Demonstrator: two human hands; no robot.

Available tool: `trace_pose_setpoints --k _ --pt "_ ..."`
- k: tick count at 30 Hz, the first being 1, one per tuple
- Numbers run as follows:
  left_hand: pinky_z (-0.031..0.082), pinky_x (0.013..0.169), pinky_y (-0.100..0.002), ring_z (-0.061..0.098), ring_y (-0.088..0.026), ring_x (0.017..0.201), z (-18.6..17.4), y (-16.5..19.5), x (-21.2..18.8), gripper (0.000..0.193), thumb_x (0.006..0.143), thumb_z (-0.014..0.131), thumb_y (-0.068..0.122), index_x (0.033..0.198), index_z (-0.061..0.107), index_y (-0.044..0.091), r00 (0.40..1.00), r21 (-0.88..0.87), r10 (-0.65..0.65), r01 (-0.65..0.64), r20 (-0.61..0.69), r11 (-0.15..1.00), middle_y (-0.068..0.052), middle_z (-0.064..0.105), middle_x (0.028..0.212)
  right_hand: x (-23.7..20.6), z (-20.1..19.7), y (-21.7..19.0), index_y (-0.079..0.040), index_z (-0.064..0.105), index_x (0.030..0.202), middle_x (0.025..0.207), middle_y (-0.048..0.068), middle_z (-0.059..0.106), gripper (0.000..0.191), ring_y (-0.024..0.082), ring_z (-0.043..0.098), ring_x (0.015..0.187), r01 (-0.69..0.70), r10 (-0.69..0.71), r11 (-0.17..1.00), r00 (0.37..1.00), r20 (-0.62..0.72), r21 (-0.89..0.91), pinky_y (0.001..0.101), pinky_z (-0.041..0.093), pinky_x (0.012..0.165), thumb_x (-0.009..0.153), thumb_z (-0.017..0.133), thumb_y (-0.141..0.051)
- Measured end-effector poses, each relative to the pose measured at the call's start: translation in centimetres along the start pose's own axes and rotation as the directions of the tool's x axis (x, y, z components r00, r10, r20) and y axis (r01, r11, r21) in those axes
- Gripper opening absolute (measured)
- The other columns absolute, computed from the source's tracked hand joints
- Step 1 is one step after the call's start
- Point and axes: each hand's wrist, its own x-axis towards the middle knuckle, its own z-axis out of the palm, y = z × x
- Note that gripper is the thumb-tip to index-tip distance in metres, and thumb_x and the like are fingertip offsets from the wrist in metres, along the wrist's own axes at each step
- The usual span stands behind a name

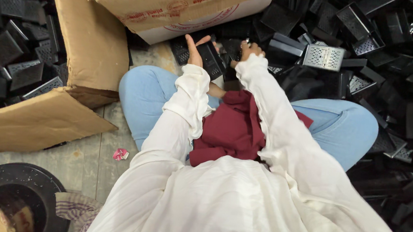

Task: The person sits on the floor among a large pile of black plastic components and sorts them one at a time, picking up each part, turning it over in both hands, and tossing it onto a separate pile. The sorting continues steadily across the episode.

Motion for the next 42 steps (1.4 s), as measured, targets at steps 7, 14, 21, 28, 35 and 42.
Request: trace_pose_setpoints --k 7,14,21,28,35,42 --pt "0.059 0.08 -0.031 0.07 -0.02 0.085 -0.5 -1.0 0.1 0.083 0.093 0.035 0.078 0.124 0.071 0.01 0.999 0.098 0.049 -0.048 -0.002 0.994 -0.01 0.075 0.101 -5.2 1.7 -0.8 -0.003 0.059 0.137 0.125 0.015 0.068 0.063 0.022 0.068 0.112 0.213 -0.208 0.267 0.965 -0.16 0.94 0.0344 0.056 0.096 0.082 0.087 -0.016" --pt "0.056 0.08 -0.027 0.067 -0.016 0.086 -0.5 -1.4 -0.2 0.086 0.094 0.033 0.079 0.127 0.072 0.01 0.998 0.229 0.065 -0.068 0.02 0.971 -0.006 0.073 0.103 -6.3 0.5 -2.4 -0.003 0.068 0.13 0.122 0.012 0.072 0.055 0.019 0.07 0.112 0.26 -0.212 0.496 0.962 -0.175 0.829 0.0311 0.055 0.097 0.081 0.089 -0.015" --pt "0.056 0.079 -0.025 0.067 -0.015 0.085 -0.8 -1.3 0.0 0.088 0.092 0.029 0.08 0.127 0.073 0.012 0.995 0.27 0.103 -0.099 0.0 0.958 -0.006 0.074 0.101 -7.0 0.1 -2.9 -0.002 0.069 0.129 0.12 0.011 0.074 0.056 0.018 0.071 0.108 0.172 -0.15 0.511 0.983 -0.11 0.842 0.0304 0.057 0.094 0.079 0.089 -0.016" --pt "0.056 0.081 -0.026 0.066 -0.016 0.085 -0.8 -1.4 0.1 0.09 0.093 0.026 0.08 0.128 0.074 0.012 0.996 0.233 0.042 -0.06 0.081 0.971 -0.005 0.074 0.101 -6.8 -0.6 -3.2 -0.003 0.071 0.125 0.119 0.013 0.074 0.056 0.018 0.071 0.107 0.161 -0.111 0.471 0.986 -0.122 0.867 0.0308 0.057 0.092 0.076 0.092 -0.02" --pt "0.056 0.082 -0.025 0.068 -0.017 0.085 -0.6 -1.0 0.0 0.091 0.093 0.024 0.08 0.126 0.075 0.012 0.997 0.272 0.073 -0.079 0.03 0.959 -0.007 0.075 0.101 -8.0 -2.1 -3.9 -0.007 0.074 0.121 0.111 0.01 0.077 0.054 0.018 0.073 0.096 0.121 -0.053 0.625 0.992 -0.112 0.771 0.0301 0.057 0.083 0.073 0.091 -0.026" --pt "0.058 0.087 -0.031 0.07 -0.021 0.092 0.0 -1.1 -0.5 0.089 0.094 0.027 0.078 0.13 0.067 0.007 0.989 0.128 0.042 -0.06 0.143 0.99 -0.01 0.075 0.107 -7.2 -1.6 -3.5 -0.006 0.076 0.12 0.11 0.011 0.078 0.055 0.018 0.072 0.099 0.124 -0.064 0.623 0.992 -0.108 0.772 0.0307 0.056 0.086 0.071 0.094 -0.025"
